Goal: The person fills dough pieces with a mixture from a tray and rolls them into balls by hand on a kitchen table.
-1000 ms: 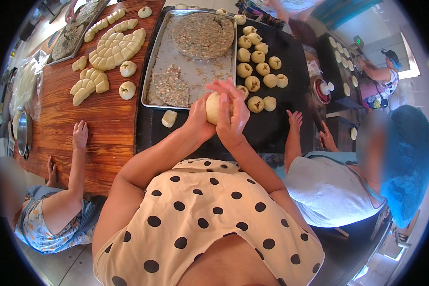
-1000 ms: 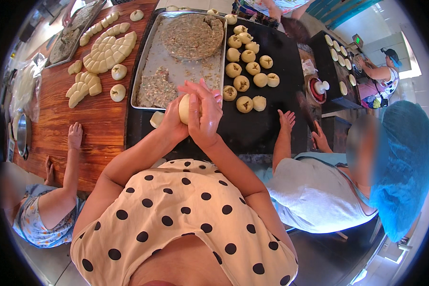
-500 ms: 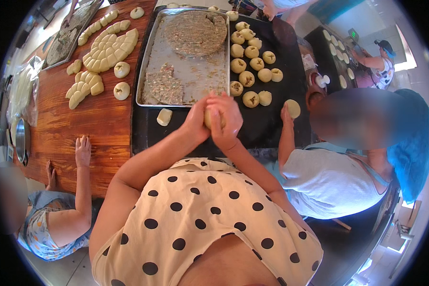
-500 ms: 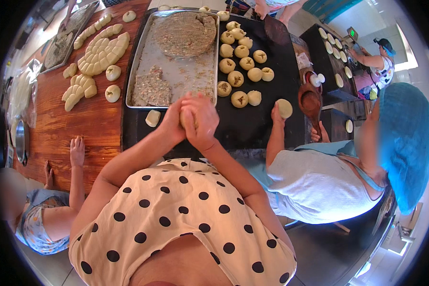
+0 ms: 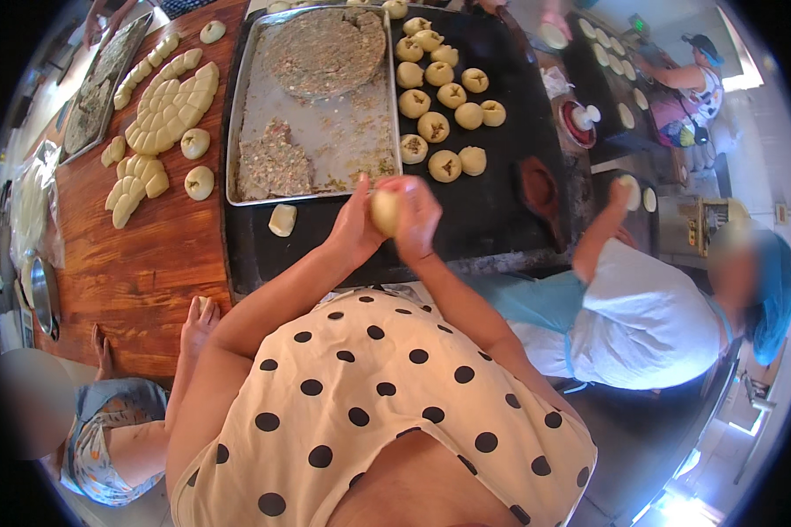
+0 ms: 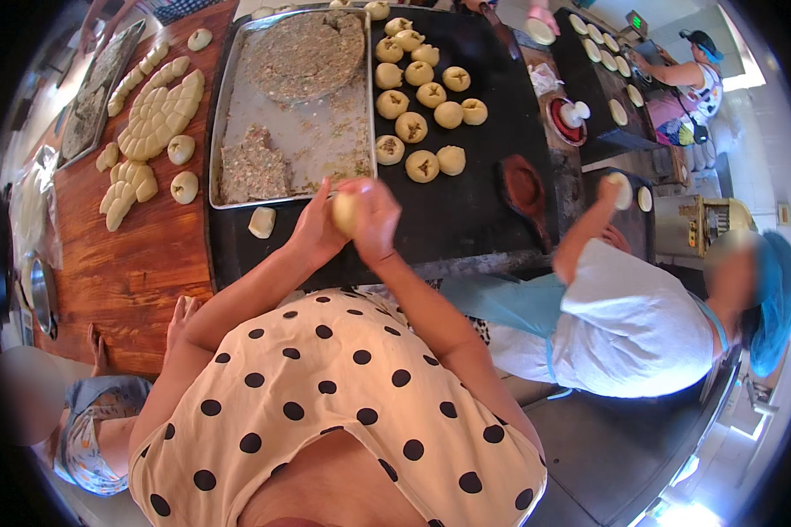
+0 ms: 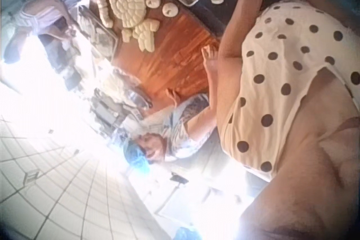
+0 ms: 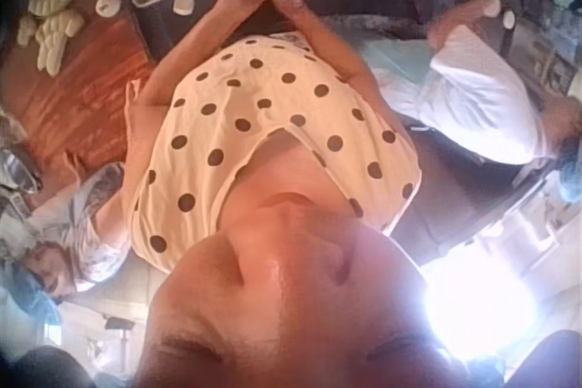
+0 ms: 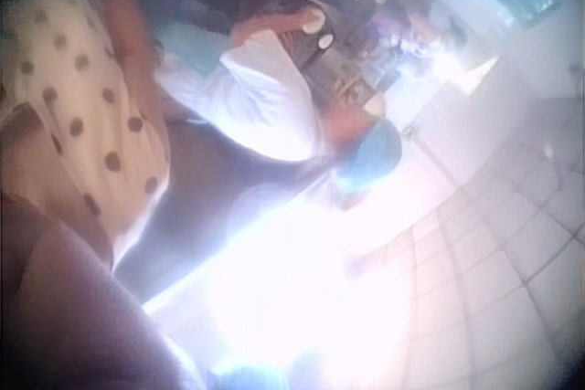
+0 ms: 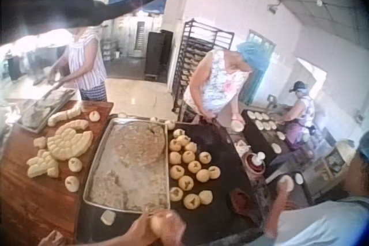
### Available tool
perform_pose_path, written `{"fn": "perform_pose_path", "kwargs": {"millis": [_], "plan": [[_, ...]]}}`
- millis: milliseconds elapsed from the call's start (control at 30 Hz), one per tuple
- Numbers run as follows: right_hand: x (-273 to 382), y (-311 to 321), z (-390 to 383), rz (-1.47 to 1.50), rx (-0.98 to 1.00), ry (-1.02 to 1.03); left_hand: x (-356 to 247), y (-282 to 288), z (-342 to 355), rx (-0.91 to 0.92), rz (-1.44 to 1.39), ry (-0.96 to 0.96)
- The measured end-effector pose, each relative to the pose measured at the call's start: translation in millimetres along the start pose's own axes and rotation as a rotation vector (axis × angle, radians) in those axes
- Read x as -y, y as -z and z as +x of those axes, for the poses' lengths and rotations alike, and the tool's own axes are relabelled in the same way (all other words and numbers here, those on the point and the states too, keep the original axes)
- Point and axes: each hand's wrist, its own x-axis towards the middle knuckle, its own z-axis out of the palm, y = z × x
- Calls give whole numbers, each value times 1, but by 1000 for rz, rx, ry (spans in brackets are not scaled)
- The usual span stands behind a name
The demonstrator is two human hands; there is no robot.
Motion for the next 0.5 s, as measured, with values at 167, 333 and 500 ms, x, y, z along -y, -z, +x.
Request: {"fn": "perform_pose_path", "kwargs": {"millis": [167, 333, 500], "plan": [[-17, 81, 93, -233, -468, 134, -5, 68, -5, -93, 653, -274], [-46, 163, 171, -455, -663, 190, -24, 176, -37, -619, 1270, -693], [-120, 209, 183, -1066, -680, 17, -36, 209, -14, -821, 1726, -665]]}}
